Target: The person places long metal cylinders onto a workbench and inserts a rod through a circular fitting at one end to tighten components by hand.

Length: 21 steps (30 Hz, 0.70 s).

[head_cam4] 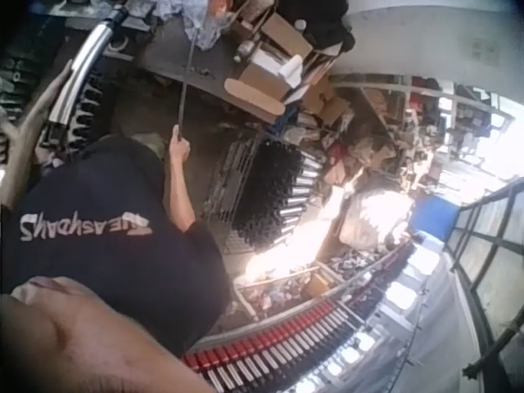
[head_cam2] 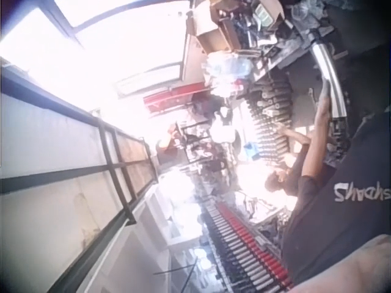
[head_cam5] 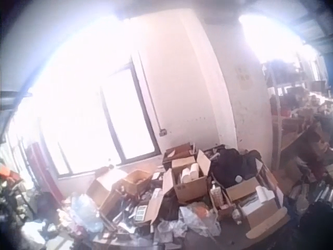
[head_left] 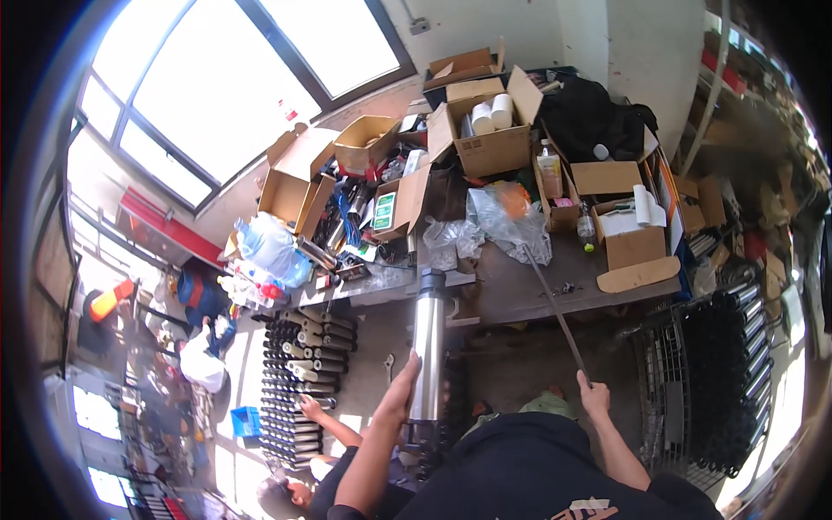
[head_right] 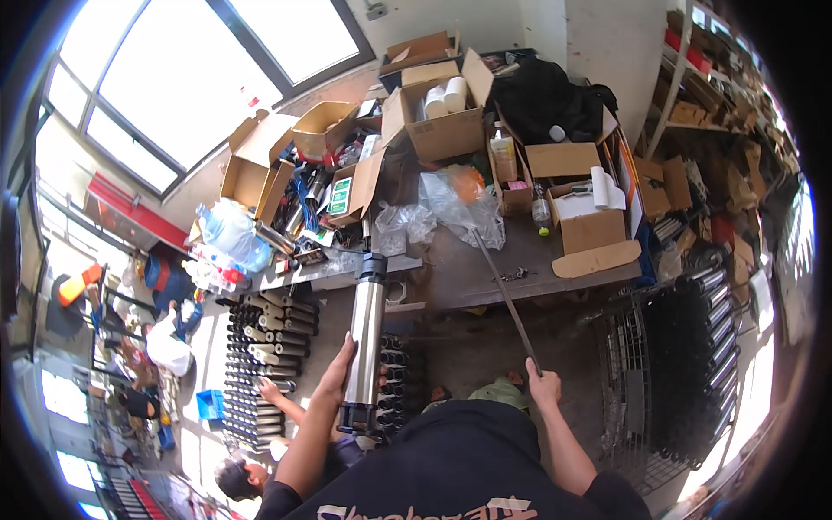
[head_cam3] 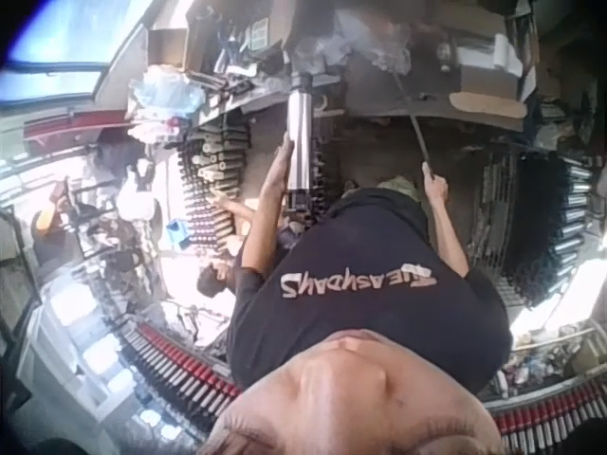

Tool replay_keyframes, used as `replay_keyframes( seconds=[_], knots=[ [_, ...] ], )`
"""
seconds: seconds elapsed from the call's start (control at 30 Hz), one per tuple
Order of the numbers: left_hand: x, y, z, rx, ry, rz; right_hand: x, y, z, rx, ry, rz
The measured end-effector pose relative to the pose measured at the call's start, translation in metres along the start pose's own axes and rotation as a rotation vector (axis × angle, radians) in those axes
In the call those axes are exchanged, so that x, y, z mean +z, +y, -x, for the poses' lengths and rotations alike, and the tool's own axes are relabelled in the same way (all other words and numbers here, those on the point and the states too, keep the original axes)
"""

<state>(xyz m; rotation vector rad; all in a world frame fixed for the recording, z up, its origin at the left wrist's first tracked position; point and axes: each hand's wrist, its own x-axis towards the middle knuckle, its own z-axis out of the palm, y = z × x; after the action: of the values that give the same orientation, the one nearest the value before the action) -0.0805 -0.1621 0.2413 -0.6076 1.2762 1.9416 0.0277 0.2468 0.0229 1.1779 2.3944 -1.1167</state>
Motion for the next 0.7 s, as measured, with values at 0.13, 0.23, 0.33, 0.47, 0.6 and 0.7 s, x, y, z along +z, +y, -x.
replay_keyframes(
  seconds=[0.13,0.23,0.33,0.47,0.6,0.7],
  knots=[
    [0.048,-0.018,-0.021,0.007,-0.374,0.584,0.033,-0.027,-0.033,0.022,-0.007,-0.161],
    [0.07,-0.019,-0.02,0.071,-0.428,0.716,0.069,-0.042,-0.08,0.041,-0.08,-0.268],
    [0.082,-0.007,-0.018,0.086,-0.477,0.713,0.102,-0.058,-0.118,0.096,-0.226,-0.54],
    [0.072,0.003,-0.021,0.168,-0.456,0.606,0.108,-0.074,-0.125,0.18,-0.487,-0.576],
    [0.064,0.014,-0.018,0.231,-0.466,0.602,0.106,-0.075,-0.105,0.234,-0.508,-0.541],
    [0.064,0.023,-0.015,0.227,-0.436,0.613,0.099,-0.063,-0.097,0.212,-0.485,-0.503]
  ],
)
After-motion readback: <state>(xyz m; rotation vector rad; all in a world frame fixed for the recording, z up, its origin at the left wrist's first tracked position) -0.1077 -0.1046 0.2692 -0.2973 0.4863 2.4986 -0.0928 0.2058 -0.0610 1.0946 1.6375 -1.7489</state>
